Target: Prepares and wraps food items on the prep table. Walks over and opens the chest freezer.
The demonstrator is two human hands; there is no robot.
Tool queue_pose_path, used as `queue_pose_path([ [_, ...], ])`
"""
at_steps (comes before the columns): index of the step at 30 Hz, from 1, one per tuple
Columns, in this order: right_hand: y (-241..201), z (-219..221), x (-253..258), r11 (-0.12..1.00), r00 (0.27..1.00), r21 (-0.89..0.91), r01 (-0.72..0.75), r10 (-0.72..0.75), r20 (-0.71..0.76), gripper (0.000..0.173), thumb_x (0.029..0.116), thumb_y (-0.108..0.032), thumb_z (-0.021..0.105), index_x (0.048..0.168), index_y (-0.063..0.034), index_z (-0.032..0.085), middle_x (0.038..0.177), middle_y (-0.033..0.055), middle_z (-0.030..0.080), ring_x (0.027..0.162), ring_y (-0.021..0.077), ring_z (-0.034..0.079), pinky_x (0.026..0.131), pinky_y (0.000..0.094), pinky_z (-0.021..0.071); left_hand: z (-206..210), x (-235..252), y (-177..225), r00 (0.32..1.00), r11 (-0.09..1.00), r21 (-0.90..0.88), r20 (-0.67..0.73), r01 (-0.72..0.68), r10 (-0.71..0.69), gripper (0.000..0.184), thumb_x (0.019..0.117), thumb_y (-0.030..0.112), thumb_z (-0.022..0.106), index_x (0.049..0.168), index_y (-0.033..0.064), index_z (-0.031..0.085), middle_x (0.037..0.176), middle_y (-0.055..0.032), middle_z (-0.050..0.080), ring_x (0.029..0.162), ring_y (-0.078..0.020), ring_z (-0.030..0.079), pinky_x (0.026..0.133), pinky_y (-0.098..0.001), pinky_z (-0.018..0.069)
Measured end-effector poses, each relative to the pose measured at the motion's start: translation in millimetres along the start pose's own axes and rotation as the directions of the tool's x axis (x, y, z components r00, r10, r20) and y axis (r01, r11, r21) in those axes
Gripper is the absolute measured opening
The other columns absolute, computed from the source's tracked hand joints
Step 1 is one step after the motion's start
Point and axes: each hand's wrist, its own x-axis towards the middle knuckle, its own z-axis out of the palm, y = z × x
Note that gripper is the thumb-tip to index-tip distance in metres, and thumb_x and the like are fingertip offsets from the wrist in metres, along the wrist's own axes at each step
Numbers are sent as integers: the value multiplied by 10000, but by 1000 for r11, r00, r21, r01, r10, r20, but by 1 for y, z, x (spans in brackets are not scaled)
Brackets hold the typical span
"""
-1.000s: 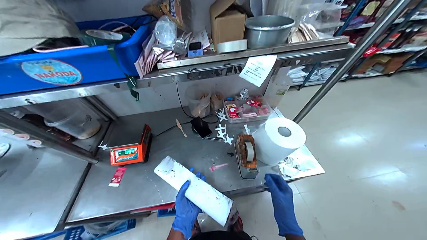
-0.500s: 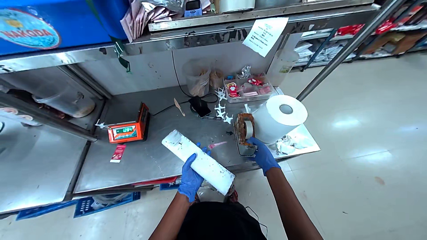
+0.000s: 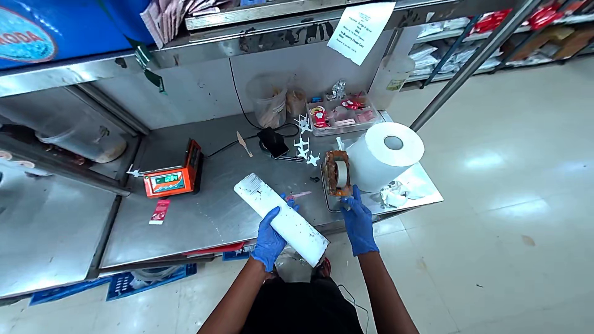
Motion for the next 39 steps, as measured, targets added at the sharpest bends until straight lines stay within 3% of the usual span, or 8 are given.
queue_pose_path([
  [5, 9, -7, -1, 995, 996, 40, 86, -86, 1, 76, 812, -104, 721, 846, -60, 772, 1574, 105, 469, 1360, 218, 532, 1049, 362, 509, 5, 8, -1, 1000, 999, -43, -10, 1, -1, 492, 975, 176, 538, 1443, 32, 497, 1273, -243, 666, 1156, -354, 685, 955, -491, 585],
  [7, 13, -6, -4, 995, 995, -14, 95, -95, -9, 100, 821, -90, 680, 795, -34, 759, 1569, 137, 465, 1370, 219, 517, 1057, 342, 495, 9, 10, 1, 1000, 999, -37, -7, -15, 15, 489, 977, 171, 530, 1442, 25, 494, 1261, -245, 669, 1144, -356, 689, 942, -490, 590],
  [12, 22, -9, -11, 976, 989, -166, 142, -145, -6, 184, 858, -133, 622, 865, -14, 762, 1576, 169, 448, 1433, 244, 457, 1109, 374, 463, 20, 13, 5, 994, 997, -63, 96, -50, 56, 490, 952, 164, 567, 1415, 16, 501, 1225, -218, 687, 1116, -337, 696, 937, -479, 595],
  [17, 28, -15, -9, 973, 989, -185, 136, -143, -24, 168, 845, -98, 623, 782, -25, 760, 1570, 152, 465, 1456, 259, 428, 1115, 398, 460, 16, 18, 7, 990, 992, -113, 127, -47, 61, 580, 863, 198, 726, 1398, 58, 553, 1227, -220, 697, 1134, -358, 695, 968, -500, 579],
  [24, 24, -13, -14, 986, 994, -140, 91, -98, -46, 238, 846, -46, 572, 967, 24, 765, 1597, 155, 421, 1448, 237, 425, 1118, 398, 446, 7, 14, 4, 986, 991, -95, 129, -90, 102, 553, 894, 210, 689, 1401, 43, 543, 1231, -224, 696, 1133, -358, 693, 991, -500, 564],
  [32, 33, -23, -16, 962, 985, -220, 160, -171, -30, 185, 852, -22, 578, 772, 35, 735, 1539, 197, 486, 1466, 254, 404, 1159, 369, 409, 6, 10, 1, 990, 988, -131, 105, -84, 98, 615, 830, 189, 766, 1390, 36, 562, 1227, -240, 688, 1122, -371, 695, 982, -506, 568],
  [34, 32, -24, -16, 907, 970, -354, 228, -245, -2, 191, 876, -59, 605, 830, 48, 756, 1503, 220, 520, 1443, 254, 448, 1152, 354, 424, 10, 11, 2, 991, 987, -135, 96, -82, 96, 595, 842, 175, 745, 1390, 38, 559, 1217, -235, 695, 1122, -370, 697, 977, -506, 572],
  [39, 34, -37, -1, 569, 880, -738, 363, -469, 72, 286, 951, -144, 586, 1015, 73, 761, 1246, 239, 698, 1185, 321, 681, 1032, 463, 536, 27, 4, 6, 991, 993, -46, 76, -105, 109, 419, 1002, 134, 452, 1403, 21, 498, 1208, -216, 692, 1104, -339, 699, 948, -494, 586],
])
